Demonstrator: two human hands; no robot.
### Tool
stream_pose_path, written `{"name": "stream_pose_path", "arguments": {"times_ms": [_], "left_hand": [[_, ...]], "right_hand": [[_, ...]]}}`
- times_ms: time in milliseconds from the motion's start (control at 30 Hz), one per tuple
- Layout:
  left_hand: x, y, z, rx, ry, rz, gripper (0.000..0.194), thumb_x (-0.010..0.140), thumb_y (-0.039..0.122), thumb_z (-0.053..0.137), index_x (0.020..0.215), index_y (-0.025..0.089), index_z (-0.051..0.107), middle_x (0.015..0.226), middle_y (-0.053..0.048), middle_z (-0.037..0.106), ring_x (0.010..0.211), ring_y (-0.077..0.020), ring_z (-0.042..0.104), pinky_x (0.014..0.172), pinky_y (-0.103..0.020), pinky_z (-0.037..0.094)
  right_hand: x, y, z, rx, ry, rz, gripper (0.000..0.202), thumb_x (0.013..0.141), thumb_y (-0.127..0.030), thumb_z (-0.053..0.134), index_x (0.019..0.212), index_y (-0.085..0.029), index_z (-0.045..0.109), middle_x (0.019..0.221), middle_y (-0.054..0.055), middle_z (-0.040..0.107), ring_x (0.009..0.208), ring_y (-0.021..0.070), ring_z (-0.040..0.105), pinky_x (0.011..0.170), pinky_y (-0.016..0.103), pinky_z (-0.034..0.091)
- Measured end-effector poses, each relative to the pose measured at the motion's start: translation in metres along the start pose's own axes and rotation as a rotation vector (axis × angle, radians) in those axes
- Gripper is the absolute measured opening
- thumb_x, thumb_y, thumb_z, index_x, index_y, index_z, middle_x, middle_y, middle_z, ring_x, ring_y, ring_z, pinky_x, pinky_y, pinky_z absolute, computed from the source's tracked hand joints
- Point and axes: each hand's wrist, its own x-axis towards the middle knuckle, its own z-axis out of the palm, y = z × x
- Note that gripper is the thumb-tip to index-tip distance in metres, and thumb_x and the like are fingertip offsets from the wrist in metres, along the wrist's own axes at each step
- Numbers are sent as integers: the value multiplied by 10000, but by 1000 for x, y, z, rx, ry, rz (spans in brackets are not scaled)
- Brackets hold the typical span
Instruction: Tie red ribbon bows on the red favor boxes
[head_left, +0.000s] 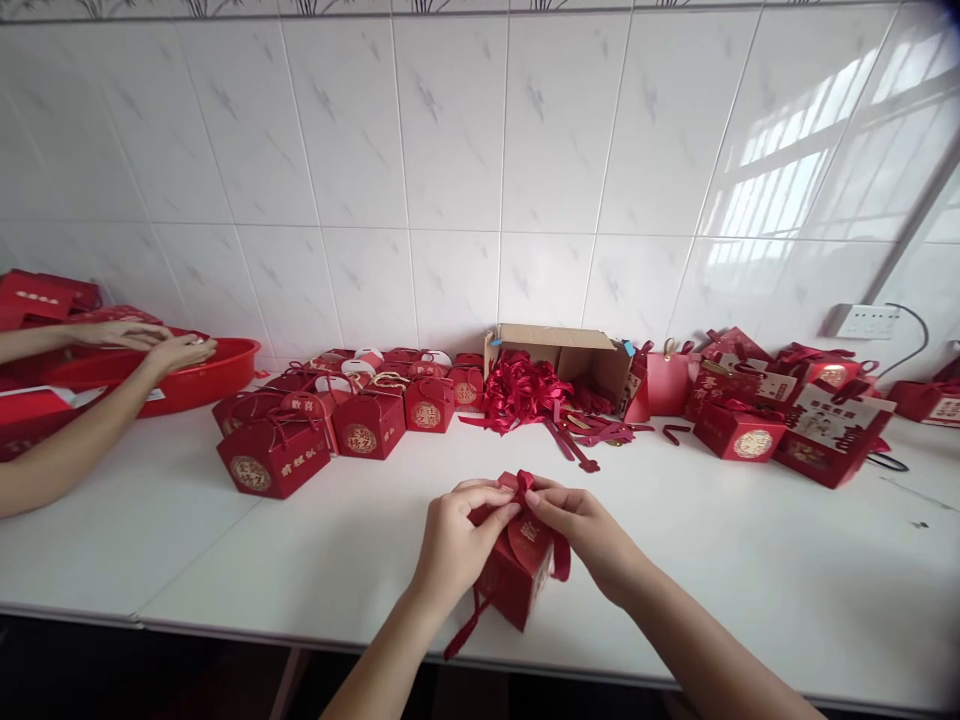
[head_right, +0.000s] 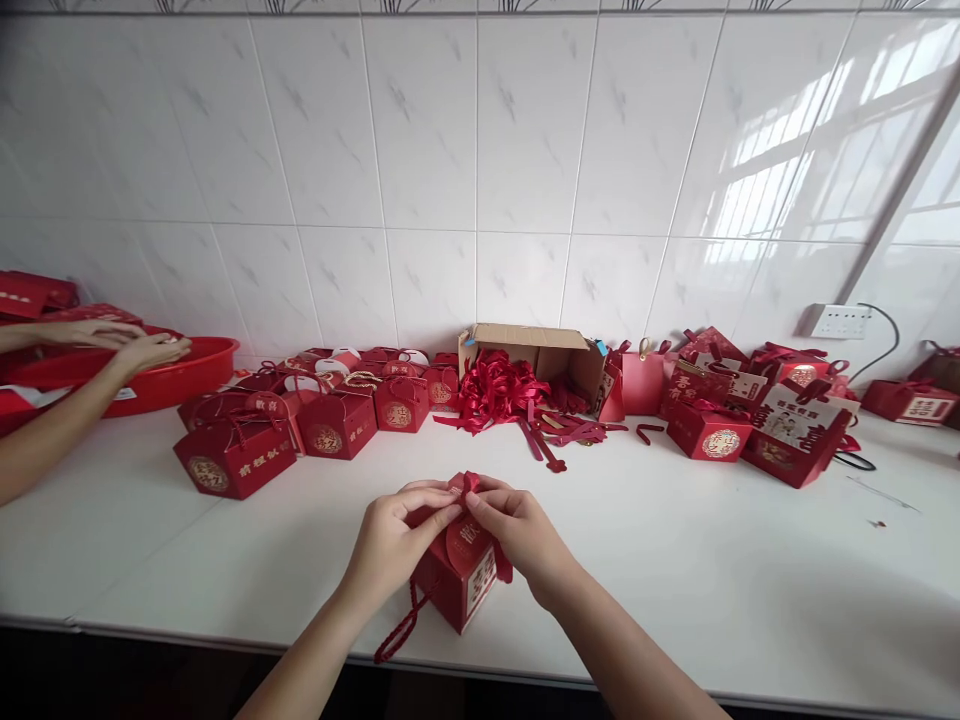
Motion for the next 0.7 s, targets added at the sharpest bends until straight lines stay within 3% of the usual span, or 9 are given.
{"name": "stream_pose_path", "arguments": {"times_ms": [133, 233, 333, 467, 533, 633, 700], "left_hand": [[6, 6, -9, 28, -35, -34, 112, 775, 239, 641, 802, 206, 744, 939, -52, 727, 905, -205, 678, 844, -310, 527], [11, 12, -17, 126, -139, 30, 115, 779, 210, 625, 788, 227, 738, 935, -37, 717, 914, -199, 665, 834, -297, 517], [17, 19, -24, 192, -240, 85, 142, 790, 191, 602, 786, 250, 731, 922, -21, 708, 901, -191, 656, 819, -286, 510], [24, 31, -29, 243, -351, 147, 186, 797, 155, 565, 796, 262, 717, 918, -16, 702, 874, -193, 646, 785, -286, 503], [27, 36, -30, 278, -378, 180, 190, 794, 145, 557, 778, 261, 707, 912, -18, 702, 884, -206, 638, 777, -295, 495], [30, 43, -33, 331, -392, 203, 174, 787, 148, 568, 750, 259, 696, 879, -17, 703, 884, -215, 632, 783, -300, 483], [32, 45, -35, 368, -419, 207, 166, 785, 151, 574, 759, 259, 697, 864, -16, 699, 877, -214, 627, 791, -299, 478]], "right_hand": [[-7, -8, -8, -297, -18, -52, 384, 895, -493, 490, 1041, -214, 708, 1098, 67, 686, 1088, 251, 593, 958, 399, 449], [-11, -10, -14, -668, 70, -191, 200, 875, -329, 549, 979, -243, 697, 978, 32, 718, 947, 222, 640, 911, 393, 452], [-18, -16, -16, -931, 108, -302, 173, 847, -223, 561, 973, -271, 669, 869, 10, 718, 835, 216, 644, 899, 428, 422], [-23, -36, -20, -995, 22, -224, 234, 855, -327, 573, 1075, -282, 641, 614, -11, 657, 586, 190, 608, 636, 331, 470], [-20, -44, -24, -954, -32, -216, 287, 882, -352, 531, 1140, -266, 622, 677, 11, 675, 576, 176, 608, 559, 293, 461], [-8, -43, -28, -876, -149, -329, 349, 871, -248, 532, 1217, -258, 575, 992, 59, 685, 780, 178, 642, 664, 289, 502], [0, -37, -27, -821, -227, -377, 339, 858, -183, 534, 1187, -256, 567, 1022, 48, 671, 810, 163, 631, 702, 283, 507]]}}
